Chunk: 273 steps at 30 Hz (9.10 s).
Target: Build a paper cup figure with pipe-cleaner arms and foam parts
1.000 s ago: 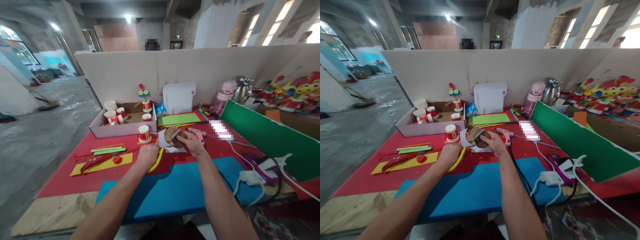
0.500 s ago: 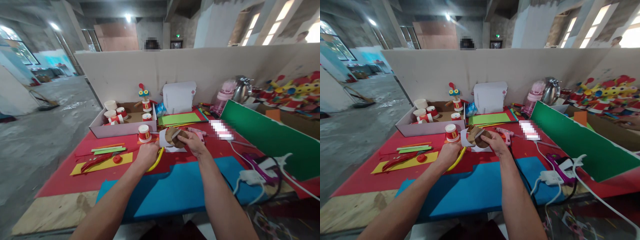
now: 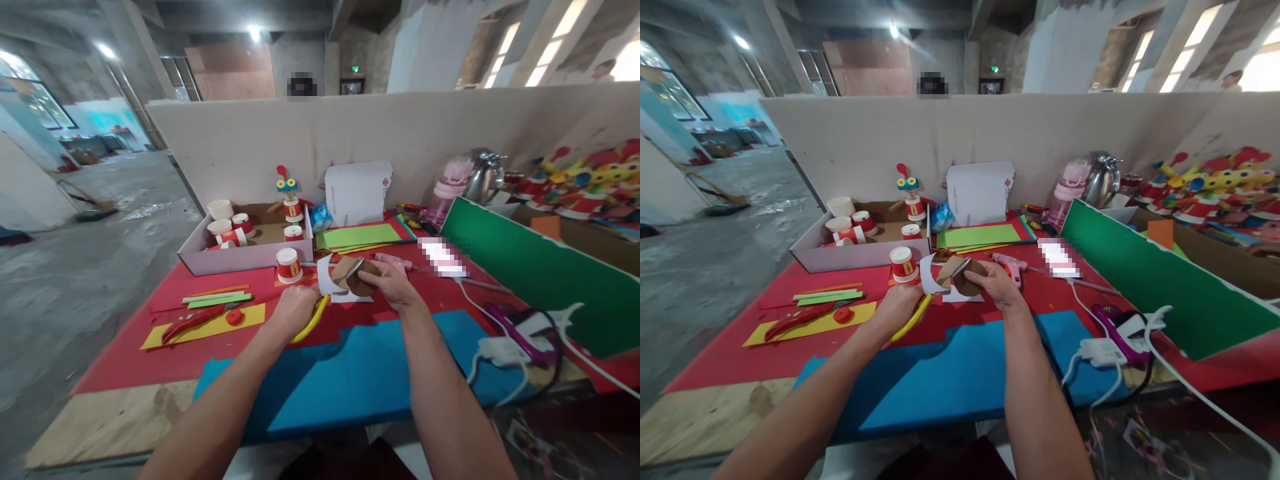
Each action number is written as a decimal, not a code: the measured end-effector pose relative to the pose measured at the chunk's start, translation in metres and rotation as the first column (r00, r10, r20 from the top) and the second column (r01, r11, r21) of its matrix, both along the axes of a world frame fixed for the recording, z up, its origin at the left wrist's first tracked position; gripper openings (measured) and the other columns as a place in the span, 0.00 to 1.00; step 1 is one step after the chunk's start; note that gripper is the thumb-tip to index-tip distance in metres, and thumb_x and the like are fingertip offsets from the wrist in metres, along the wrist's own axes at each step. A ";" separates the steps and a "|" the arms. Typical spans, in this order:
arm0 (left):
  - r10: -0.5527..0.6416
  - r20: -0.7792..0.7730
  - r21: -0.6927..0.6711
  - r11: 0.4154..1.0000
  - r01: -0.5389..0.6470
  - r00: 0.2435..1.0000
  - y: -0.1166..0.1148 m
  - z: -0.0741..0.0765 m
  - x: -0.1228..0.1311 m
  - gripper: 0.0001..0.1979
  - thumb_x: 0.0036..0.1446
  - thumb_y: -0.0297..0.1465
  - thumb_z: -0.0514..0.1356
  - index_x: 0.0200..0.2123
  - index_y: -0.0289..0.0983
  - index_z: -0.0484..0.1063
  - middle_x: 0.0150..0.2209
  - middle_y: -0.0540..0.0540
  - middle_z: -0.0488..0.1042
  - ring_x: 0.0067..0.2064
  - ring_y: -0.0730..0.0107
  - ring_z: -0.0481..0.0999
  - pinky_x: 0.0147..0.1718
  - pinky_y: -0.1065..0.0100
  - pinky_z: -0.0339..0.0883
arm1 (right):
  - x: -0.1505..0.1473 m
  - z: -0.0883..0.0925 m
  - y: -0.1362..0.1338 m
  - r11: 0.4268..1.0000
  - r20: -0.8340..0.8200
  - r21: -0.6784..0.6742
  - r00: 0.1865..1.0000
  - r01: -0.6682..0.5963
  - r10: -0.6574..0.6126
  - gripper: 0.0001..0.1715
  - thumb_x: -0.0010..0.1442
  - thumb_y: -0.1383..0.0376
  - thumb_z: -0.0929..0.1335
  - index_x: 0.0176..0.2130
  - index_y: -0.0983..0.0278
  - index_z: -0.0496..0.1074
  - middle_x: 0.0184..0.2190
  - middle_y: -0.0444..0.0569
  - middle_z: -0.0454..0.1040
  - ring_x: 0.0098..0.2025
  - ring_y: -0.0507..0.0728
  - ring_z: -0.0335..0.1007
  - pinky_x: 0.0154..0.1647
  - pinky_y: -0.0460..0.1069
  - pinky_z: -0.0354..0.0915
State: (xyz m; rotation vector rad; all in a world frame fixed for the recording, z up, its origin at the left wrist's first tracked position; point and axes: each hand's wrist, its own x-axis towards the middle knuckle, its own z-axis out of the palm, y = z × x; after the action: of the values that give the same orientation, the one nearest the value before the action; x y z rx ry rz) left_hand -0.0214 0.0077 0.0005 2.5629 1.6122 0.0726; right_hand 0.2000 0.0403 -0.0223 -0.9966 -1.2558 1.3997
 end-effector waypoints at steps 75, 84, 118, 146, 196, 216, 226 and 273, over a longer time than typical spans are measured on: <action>0.013 0.145 0.192 0.981 -0.040 0.989 0.006 0.008 -0.001 0.20 0.59 0.30 0.50 0.55 0.37 0.63 0.45 0.39 0.73 0.46 0.57 0.74 0.37 0.65 0.66 | -0.037 0.003 0.001 0.869 -0.339 -0.059 0.809 0.491 -0.480 0.14 0.36 0.62 0.77 0.27 0.61 0.76 0.25 0.42 0.78 0.29 0.54 0.72 0.33 0.49 0.67; -0.037 0.048 0.162 0.986 0.029 0.998 0.006 0.009 0.000 0.20 0.62 0.31 0.49 0.57 0.38 0.60 0.42 0.40 0.74 0.43 0.56 0.75 0.35 0.64 0.67 | -0.038 0.008 -0.004 0.942 -0.330 0.001 0.889 0.336 -0.317 0.13 0.34 0.63 0.77 0.26 0.60 0.75 0.24 0.41 0.78 0.29 0.53 0.71 0.36 0.48 0.67; -0.089 0.031 0.178 0.981 0.082 0.996 0.007 0.004 -0.002 0.11 0.64 0.31 0.48 0.45 0.36 0.65 0.36 0.42 0.74 0.37 0.60 0.75 0.33 0.66 0.65 | -0.036 0.006 -0.002 0.970 -0.320 -0.018 0.918 0.243 -0.236 0.20 0.32 0.58 0.80 0.26 0.60 0.76 0.26 0.41 0.78 0.33 0.55 0.72 0.42 0.51 0.66; -0.108 0.117 0.142 0.986 0.091 0.987 0.008 0.005 -0.006 0.09 0.64 0.32 0.50 0.42 0.36 0.66 0.35 0.43 0.74 0.35 0.62 0.76 0.32 0.69 0.63 | -0.034 0.010 -0.005 0.970 -0.250 0.016 0.940 0.244 -0.232 0.18 0.34 0.59 0.79 0.28 0.60 0.77 0.28 0.43 0.79 0.35 0.57 0.74 0.44 0.52 0.66; 0.162 0.037 0.182 0.969 -0.166 0.986 0.011 0.006 -0.009 0.14 0.59 0.29 0.50 0.48 0.39 0.63 0.39 0.43 0.78 0.40 0.59 0.78 0.30 0.68 0.61 | -0.028 -0.006 0.012 0.884 -0.459 -0.211 0.757 0.416 -0.466 0.22 0.31 0.65 0.79 0.29 0.60 0.73 0.26 0.39 0.78 0.31 0.52 0.73 0.30 0.47 0.69; -0.034 -0.017 0.156 0.987 0.036 0.999 0.008 0.008 -0.001 0.14 0.63 0.34 0.48 0.51 0.38 0.62 0.41 0.42 0.75 0.40 0.57 0.75 0.30 0.65 0.62 | -0.031 0.005 0.000 0.947 -0.348 -0.143 0.882 0.286 -0.319 0.18 0.30 0.64 0.79 0.26 0.60 0.77 0.24 0.39 0.78 0.29 0.53 0.72 0.35 0.48 0.67; -0.038 -0.024 0.151 0.988 0.041 0.999 0.008 0.008 0.000 0.17 0.64 0.37 0.47 0.53 0.38 0.61 0.41 0.41 0.75 0.41 0.57 0.75 0.31 0.65 0.62 | -0.031 0.008 -0.003 0.966 -0.343 -0.119 0.904 0.228 -0.256 0.16 0.31 0.64 0.79 0.23 0.61 0.75 0.23 0.39 0.77 0.28 0.51 0.71 0.34 0.46 0.66; -0.043 -0.015 0.135 0.990 0.044 0.999 0.008 0.011 -0.004 0.18 0.63 0.36 0.48 0.54 0.39 0.63 0.41 0.42 0.75 0.41 0.58 0.76 0.30 0.67 0.62 | -0.030 0.006 -0.002 0.965 -0.319 -0.079 0.911 0.249 -0.261 0.15 0.32 0.64 0.78 0.24 0.61 0.75 0.24 0.38 0.77 0.29 0.52 0.71 0.37 0.48 0.65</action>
State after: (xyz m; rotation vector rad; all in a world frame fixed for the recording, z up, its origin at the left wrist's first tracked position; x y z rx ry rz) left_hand -0.0254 0.0156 0.0118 2.7029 1.6073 0.1692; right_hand 0.1698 0.0384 -0.0160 -0.8733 -0.8254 1.3206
